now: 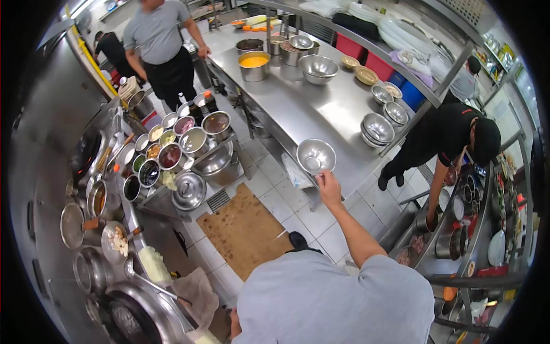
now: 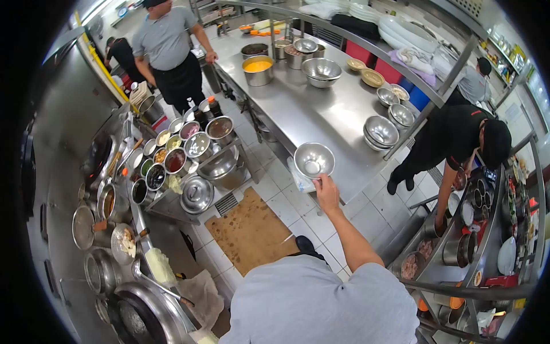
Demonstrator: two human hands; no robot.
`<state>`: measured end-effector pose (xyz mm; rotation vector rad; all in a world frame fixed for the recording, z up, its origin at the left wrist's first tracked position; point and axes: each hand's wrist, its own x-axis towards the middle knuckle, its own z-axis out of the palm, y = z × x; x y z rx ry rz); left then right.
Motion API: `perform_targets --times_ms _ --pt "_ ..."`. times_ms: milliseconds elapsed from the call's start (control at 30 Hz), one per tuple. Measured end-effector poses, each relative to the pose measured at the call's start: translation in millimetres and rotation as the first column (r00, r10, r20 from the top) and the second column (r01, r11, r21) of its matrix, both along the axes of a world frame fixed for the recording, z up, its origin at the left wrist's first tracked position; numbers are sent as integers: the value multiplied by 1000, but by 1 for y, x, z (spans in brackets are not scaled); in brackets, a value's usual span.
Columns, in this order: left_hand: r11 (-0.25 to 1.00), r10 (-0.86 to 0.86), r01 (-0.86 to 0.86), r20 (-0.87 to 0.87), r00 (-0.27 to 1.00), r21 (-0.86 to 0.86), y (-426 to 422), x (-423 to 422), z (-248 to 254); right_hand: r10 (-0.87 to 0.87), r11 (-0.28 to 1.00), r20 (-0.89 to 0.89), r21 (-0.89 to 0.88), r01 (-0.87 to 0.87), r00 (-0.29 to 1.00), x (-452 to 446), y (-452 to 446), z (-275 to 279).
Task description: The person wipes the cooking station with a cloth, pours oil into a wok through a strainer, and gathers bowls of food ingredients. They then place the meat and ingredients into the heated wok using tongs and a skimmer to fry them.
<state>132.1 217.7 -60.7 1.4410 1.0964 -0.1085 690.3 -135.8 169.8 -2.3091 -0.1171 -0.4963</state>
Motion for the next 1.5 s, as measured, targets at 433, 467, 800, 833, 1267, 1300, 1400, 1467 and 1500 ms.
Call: perform_targets --times_ms 433,467,800,833,1267,1300,1400,1467,1500 --pt "985 -71 72 -12 997 160 -56 113 34 -29 934 -36 356 40 999 120 -108 22" --pt "980 -95 100 -36 995 175 -63 115 35 -37 901 -31 432 47 999 141 -120 24" --pt "928 -187 235 -184 965 291 -92 99 33 -492 635 -309 512 578 814 314 -271 80" --pt "911 -203 253 -182 962 326 -88 92 33 -453 643 -277 557 526 847 314 -254 89" --pt "384 919 -850 59 390 -362 -45 56 79 733 456 -518 -106 -884 441 91 46 -97" --pt "364 927 -856 56 370 -368 -32 44 71 597 338 -752 -79 -938 278 80 51 -117" --pt "87 992 -901 115 42 -425 0 9 46 371 234 -925 9 -972 81 54 63 -149" --pt "-118 976 -892 112 -184 -436 22 -16 38 433 229 -892 -30 -973 129 36 80 -154" --pt "-120 977 -886 103 -184 -447 30 -29 35 508 230 -843 -62 -971 174 28 94 -154"
